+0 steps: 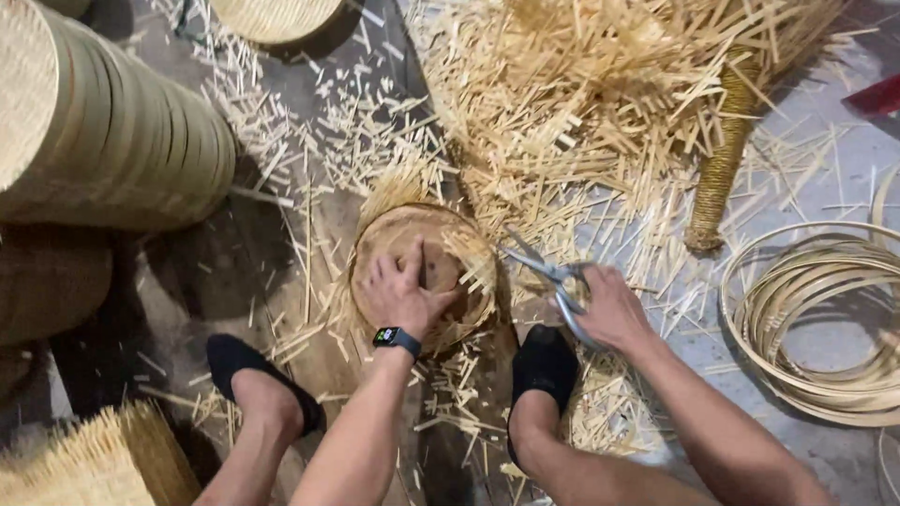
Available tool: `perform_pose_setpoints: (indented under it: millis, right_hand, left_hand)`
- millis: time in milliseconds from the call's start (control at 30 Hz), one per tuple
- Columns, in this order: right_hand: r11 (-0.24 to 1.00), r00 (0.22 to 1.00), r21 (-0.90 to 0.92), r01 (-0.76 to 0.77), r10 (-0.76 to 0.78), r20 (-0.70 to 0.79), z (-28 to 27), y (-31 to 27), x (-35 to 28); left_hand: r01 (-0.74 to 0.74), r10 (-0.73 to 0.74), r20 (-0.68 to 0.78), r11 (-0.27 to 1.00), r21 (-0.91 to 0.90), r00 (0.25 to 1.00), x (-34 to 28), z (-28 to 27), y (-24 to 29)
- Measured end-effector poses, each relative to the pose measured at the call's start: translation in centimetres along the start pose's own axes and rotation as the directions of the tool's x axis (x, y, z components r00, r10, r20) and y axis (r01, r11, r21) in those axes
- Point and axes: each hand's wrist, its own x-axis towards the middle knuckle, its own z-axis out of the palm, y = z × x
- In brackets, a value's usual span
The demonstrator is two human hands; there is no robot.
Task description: The person sits on the floor and fits a square woven bamboo mat over a round wooden tray form, pressing it down to shape it. They use scissors to trim the excess bamboo strips around the rim, then set the trimmed tray aside and pick up the next woven mat to repeat the process.
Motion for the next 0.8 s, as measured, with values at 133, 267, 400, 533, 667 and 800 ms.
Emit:
perform_pose_setpoints:
  millis: [133, 267, 400, 533, 667, 800]
  right_hand:
    - [0.986, 0.994, -0.137, 0.098, -0.103, -0.032, 0.8, -1.8, 3.5]
    - [0.967, 0.999, -0.251, 0.043, -0.038, 0.025, -0.5, -4.4, 3.6]
    - [0.942, 0.976, -0.333, 0.043, 0.033, 0.217, -0.8, -1.8, 5.2]
    - [0.932, 0.966, -0.293, 0.213, -0.245, -0.077, -0.1, -1.6, 6.2]
    - [0.813, 0.904, -0.519, 0.265, -0.397, -0.161, 3.9, 0.5, 9.7]
    - [0.877, 0.985, -0.449, 0.172, -0.146, 0.092, 2.2, 2.1, 9.4]
  left_hand:
    - [-0.065, 0.072, 0.116, 0.996, -0.055, 0.991, -0.8, 0.9, 0.2]
    - [-0.135, 0.138, 0.032, 0.988, -0.081, 0.990, -1.3, 0.8, 0.1]
    - [-0.134, 0.139, 0.052, 0.986, -0.097, 0.989, -1.0, 0.1, 0.5]
    - [-0.111, 0.114, 0.032, 0.989, -0.095, 0.993, -1.1, -0.1, 1.2]
    - [-0.180, 0.196, 0.185, 0.978, -0.102, 0.963, -0.8, -0.9, 1.4]
    - [-0.269, 0.289, 0.217, 0.956, -0.117, 0.932, -0.2, -1.8, 1.0]
